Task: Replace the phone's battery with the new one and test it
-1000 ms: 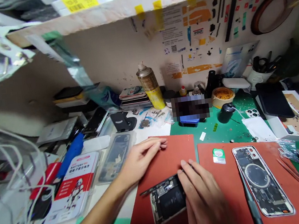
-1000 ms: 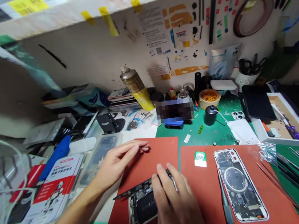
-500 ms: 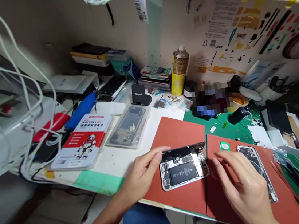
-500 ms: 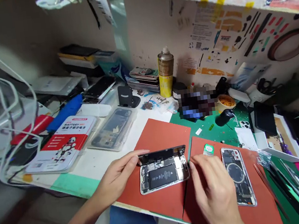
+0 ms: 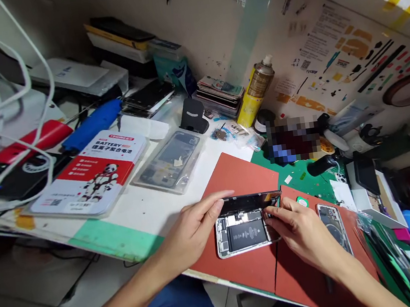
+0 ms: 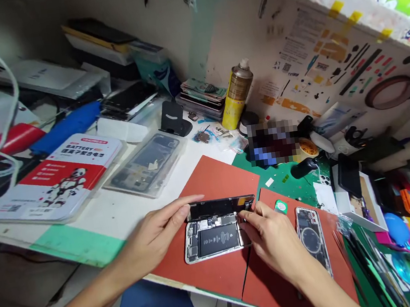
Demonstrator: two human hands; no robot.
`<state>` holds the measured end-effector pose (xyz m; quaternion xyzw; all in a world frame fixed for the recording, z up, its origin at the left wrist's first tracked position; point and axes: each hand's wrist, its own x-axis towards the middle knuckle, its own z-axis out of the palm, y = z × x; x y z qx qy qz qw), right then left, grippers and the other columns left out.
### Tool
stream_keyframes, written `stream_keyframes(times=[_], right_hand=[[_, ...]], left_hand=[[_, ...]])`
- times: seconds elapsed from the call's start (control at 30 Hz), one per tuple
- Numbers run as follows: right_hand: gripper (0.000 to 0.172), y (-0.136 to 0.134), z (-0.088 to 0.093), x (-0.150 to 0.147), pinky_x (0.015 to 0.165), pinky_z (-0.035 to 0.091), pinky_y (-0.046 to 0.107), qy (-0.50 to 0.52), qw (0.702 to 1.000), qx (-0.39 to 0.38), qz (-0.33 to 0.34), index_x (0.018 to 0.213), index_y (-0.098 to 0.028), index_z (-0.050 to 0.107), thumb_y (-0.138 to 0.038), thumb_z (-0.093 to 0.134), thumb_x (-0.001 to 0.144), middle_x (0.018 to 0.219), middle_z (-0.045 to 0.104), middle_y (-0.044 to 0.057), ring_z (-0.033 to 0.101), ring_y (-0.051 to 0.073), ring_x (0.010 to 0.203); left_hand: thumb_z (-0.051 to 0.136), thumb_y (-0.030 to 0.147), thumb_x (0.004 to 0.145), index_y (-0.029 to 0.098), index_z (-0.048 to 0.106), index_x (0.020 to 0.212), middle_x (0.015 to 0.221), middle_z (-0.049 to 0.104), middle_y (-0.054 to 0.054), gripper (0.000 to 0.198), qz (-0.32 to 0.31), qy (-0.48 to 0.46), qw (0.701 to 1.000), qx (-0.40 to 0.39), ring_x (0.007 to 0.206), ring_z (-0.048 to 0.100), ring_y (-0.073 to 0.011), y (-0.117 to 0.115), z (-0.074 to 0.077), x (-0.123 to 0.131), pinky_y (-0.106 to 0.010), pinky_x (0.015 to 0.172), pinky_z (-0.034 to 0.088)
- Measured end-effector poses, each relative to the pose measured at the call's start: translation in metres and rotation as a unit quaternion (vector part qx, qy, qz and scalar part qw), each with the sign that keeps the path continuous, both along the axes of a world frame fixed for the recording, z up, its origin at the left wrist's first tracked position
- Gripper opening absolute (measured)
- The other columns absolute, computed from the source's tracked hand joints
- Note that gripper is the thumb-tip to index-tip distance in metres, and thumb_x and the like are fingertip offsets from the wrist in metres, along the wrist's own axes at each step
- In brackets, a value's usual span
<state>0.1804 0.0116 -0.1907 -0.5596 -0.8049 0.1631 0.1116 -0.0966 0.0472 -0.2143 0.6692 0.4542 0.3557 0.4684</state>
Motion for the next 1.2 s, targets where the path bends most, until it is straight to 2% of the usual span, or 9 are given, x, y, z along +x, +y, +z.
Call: stream_keyframes(times=[0.27,0.5,0.63,0.73,0.9,1.2], right_hand=[[0.028,0.000,0.003,-0.002,0.060,0.048,0.030,-0.018,1.000,0.001,0.012,0.121,-0.021,0.075,-0.022,0.051,0.107,0.091,0.062,0.005,0.064,0.018,0.071],[0.033,-0.008,-0.004,-0.004,0.051,0.044,0.028,-0.086,0.993,0.073,0.024,0.121,-0.021,0.075,-0.025,0.045,0.110,0.086,0.061,0.004,0.062,0.018,0.064],[0.034,-0.011,-0.008,-0.003,0.052,0.046,0.030,-0.101,0.992,0.076,0.024,0.127,-0.019,0.073,-0.026,0.044,0.111,0.088,0.062,0.006,0.067,0.021,0.069],[0.034,-0.010,-0.007,-0.002,0.057,0.051,0.031,-0.077,0.996,0.050,0.019,0.128,-0.018,0.072,-0.025,0.044,0.111,0.092,0.064,0.007,0.069,0.022,0.073],[0.026,-0.003,0.000,-0.004,0.065,0.054,0.032,0.004,1.000,-0.014,-0.009,0.120,-0.020,0.073,-0.021,0.050,0.107,0.099,0.066,0.007,0.068,0.020,0.078],[0.023,0.003,0.000,-0.006,0.065,0.055,0.030,0.073,0.997,-0.013,-0.021,0.108,-0.021,0.076,-0.016,0.055,0.100,0.090,0.067,0.005,0.067,0.018,0.074]], left_hand=[[0.044,0.048,0.106,0.026,0.074,0.127,0.119,0.081,-0.005,0.042,0.010,-0.008,1.000,0.000,0.109,0.075,-0.0223,0.000,-0.001,0.000,-0.031,0.095,0.059],[0.044,0.048,0.107,0.025,0.073,0.131,0.122,0.080,-0.005,0.044,0.019,-0.002,1.000,0.002,0.110,0.076,-0.0219,0.001,-0.002,0.000,-0.029,0.092,0.059],[0.044,0.048,0.107,0.024,0.072,0.132,0.123,0.080,-0.005,0.045,0.013,-0.006,1.000,-0.002,0.109,0.076,-0.0213,0.001,-0.002,0.000,-0.028,0.091,0.059],[0.043,0.047,0.108,0.024,0.072,0.133,0.124,0.080,-0.005,0.044,0.011,-0.009,1.000,-0.001,0.110,0.076,-0.0214,0.000,-0.003,0.001,-0.029,0.092,0.059],[0.045,0.047,0.107,0.026,0.073,0.131,0.123,0.080,-0.005,0.043,0.010,-0.012,1.000,0.007,0.111,0.076,-0.0224,0.000,-0.002,0.000,-0.030,0.094,0.060],[0.044,0.046,0.108,0.027,0.073,0.131,0.124,0.080,-0.004,0.042,0.008,-0.013,1.000,0.016,0.112,0.075,-0.0224,0.001,-0.005,0.001,-0.032,0.096,0.060]])
